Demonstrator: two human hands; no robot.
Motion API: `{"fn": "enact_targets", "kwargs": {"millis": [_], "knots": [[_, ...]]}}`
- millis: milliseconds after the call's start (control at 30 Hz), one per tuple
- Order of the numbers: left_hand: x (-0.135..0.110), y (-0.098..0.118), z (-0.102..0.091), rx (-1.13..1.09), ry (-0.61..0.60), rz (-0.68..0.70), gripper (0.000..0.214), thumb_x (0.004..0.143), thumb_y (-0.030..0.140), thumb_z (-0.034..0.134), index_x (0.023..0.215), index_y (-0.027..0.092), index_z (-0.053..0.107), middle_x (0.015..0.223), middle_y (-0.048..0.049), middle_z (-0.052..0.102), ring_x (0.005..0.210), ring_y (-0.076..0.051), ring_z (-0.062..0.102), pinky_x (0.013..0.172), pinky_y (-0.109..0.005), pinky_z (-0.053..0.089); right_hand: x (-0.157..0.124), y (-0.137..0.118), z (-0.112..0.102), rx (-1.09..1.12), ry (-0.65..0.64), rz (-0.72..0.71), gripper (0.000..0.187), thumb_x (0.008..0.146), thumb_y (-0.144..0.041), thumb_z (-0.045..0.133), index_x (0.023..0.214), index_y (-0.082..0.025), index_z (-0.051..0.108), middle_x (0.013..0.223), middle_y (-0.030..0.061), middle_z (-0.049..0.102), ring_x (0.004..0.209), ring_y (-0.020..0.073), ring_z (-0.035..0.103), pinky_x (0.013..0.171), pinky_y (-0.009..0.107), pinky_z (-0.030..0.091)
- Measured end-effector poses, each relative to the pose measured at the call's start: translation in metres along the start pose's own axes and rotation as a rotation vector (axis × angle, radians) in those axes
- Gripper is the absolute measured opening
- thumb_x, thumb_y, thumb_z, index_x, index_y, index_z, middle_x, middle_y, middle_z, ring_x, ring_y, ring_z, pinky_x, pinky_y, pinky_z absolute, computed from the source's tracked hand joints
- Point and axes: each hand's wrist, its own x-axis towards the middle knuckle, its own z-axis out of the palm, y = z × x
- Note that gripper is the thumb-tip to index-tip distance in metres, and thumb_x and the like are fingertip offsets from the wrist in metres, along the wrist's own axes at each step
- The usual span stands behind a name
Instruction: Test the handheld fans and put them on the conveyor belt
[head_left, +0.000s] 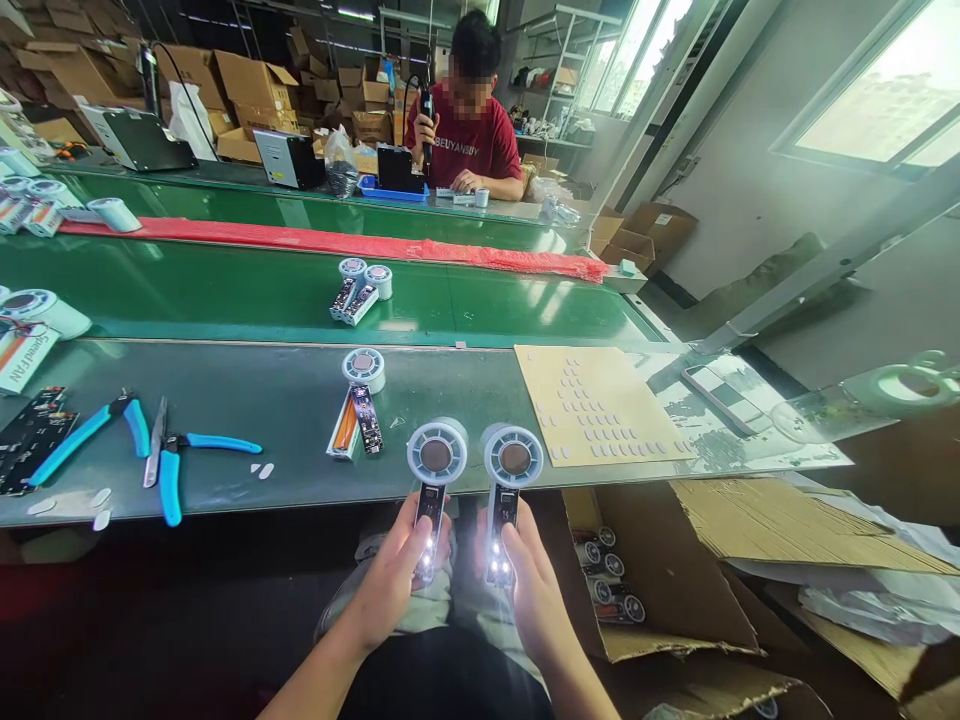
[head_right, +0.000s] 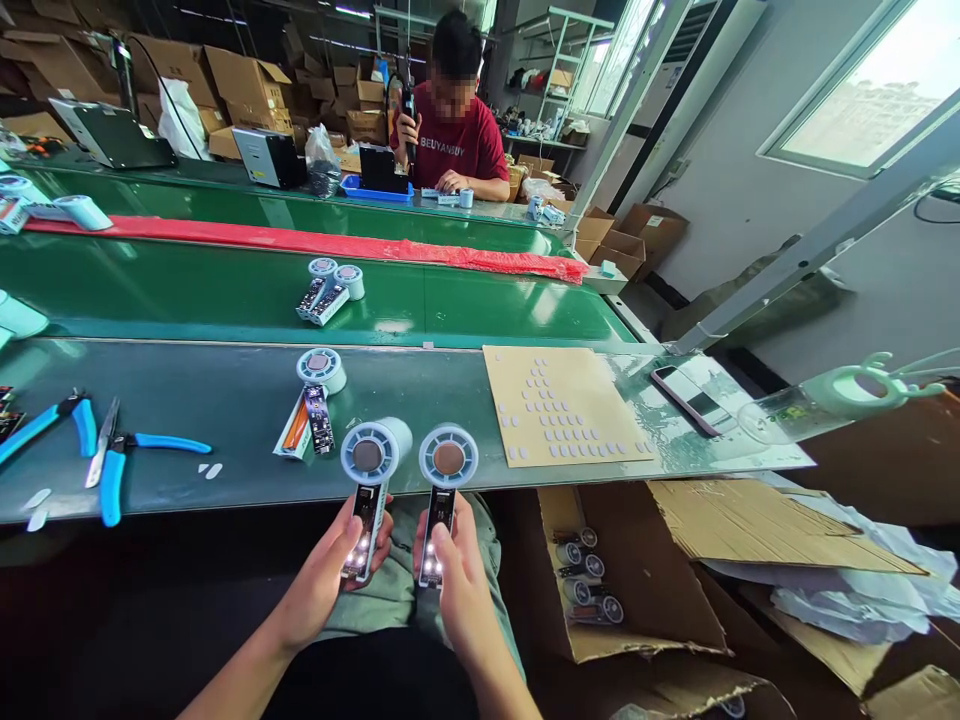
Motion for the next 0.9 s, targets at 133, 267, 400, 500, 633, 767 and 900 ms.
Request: {"fn": "enact_targets", "kwargs": {"millis": [133, 267, 400, 500, 633, 767, 900], "knots": [[0.0, 0.0, 0.003, -0.013, 0.001, 0.015, 0.046, 0.08, 0.057, 0.049, 0.11, 0.023, 0.047, 0.079, -0.0007, 0.047, 0.061, -0.008, 0.04, 0.047, -0.016, 0.025, -0.002, 0.001, 0.001, 0.046, 0.072, 0.033, 0.042, 0.085, -0.049, 0.051, 0.12, -0.026, 0.048, 0.126, 0.0051, 0.049, 0.116, 0.0227, 0.045, 0.097, 0.035, 0.036], [0.0, -0.004, 0.003, -0.025, 0.003, 0.006, 0.049, 0.079, 0.056, 0.051, 0.116, 0.024, 0.046, 0.083, -0.0031, 0.052, 0.063, -0.011, 0.044, 0.05, -0.018, 0.03, -0.002, -0.004, 0.002, 0.009, 0.001, 0.004, 0.04, 0.087, -0.048, 0.046, 0.12, -0.024, 0.048, 0.115, 0.0063, 0.054, 0.103, 0.0226, 0.052, 0.093, 0.037, 0.039], [-0.001, -0.005, 0.002, -0.008, -0.042, -0.008, 0.048, 0.079, 0.055, 0.053, 0.116, 0.025, 0.047, 0.084, -0.0031, 0.053, 0.065, -0.011, 0.046, 0.053, -0.019, 0.032, -0.002, -0.008, 0.002, 0.028, -0.026, -0.008, 0.038, 0.087, -0.046, 0.048, 0.119, -0.025, 0.049, 0.112, 0.0048, 0.054, 0.099, 0.0203, 0.052, 0.085, 0.031, 0.043], [-0.001, -0.003, 0.004, 0.007, -0.045, -0.021, 0.047, 0.078, 0.055, 0.053, 0.113, 0.024, 0.048, 0.083, -0.0026, 0.053, 0.067, -0.011, 0.046, 0.054, -0.018, 0.032, -0.002, -0.01, 0.002, 0.038, -0.056, -0.002, 0.036, 0.087, -0.045, 0.049, 0.117, -0.026, 0.05, 0.101, 0.0037, 0.055, 0.089, 0.019, 0.054, 0.075, 0.029, 0.046], [0.0, -0.001, 0.008, -0.041, 0.021, 0.008, 0.047, 0.079, 0.056, 0.053, 0.112, 0.023, 0.049, 0.076, -0.0006, 0.05, 0.063, -0.01, 0.043, 0.056, -0.02, 0.034, -0.003, -0.012, 0.003, 0.026, 0.023, 0.038, 0.035, 0.085, -0.049, 0.05, 0.112, -0.026, 0.053, 0.092, 0.0039, 0.056, 0.08, 0.0198, 0.055, 0.065, 0.029, 0.047], [0.002, -0.003, 0.008, -0.056, 0.016, 0.019, 0.04, 0.079, 0.054, 0.054, 0.1, 0.02, 0.052, 0.072, 0.0004, 0.047, 0.06, -0.009, 0.04, 0.057, -0.02, 0.033, -0.003, -0.008, 0.004, 0.073, 0.099, 0.081, 0.041, 0.082, -0.051, 0.054, 0.115, -0.027, 0.05, 0.092, 0.004, 0.057, 0.078, 0.0211, 0.057, 0.06, 0.03, 0.048], [0.003, -0.006, 0.007, -0.069, -0.007, 0.023, 0.04, 0.077, 0.055, 0.055, 0.098, 0.02, 0.051, 0.071, 0.0004, 0.046, 0.06, -0.01, 0.04, 0.057, -0.021, 0.033, 0.0, 0.001, -0.001, 0.031, 0.105, 0.021, 0.038, 0.084, -0.05, 0.051, 0.114, -0.027, 0.049, 0.098, 0.0041, 0.057, 0.089, 0.0219, 0.056, 0.065, 0.03, 0.049]]}}
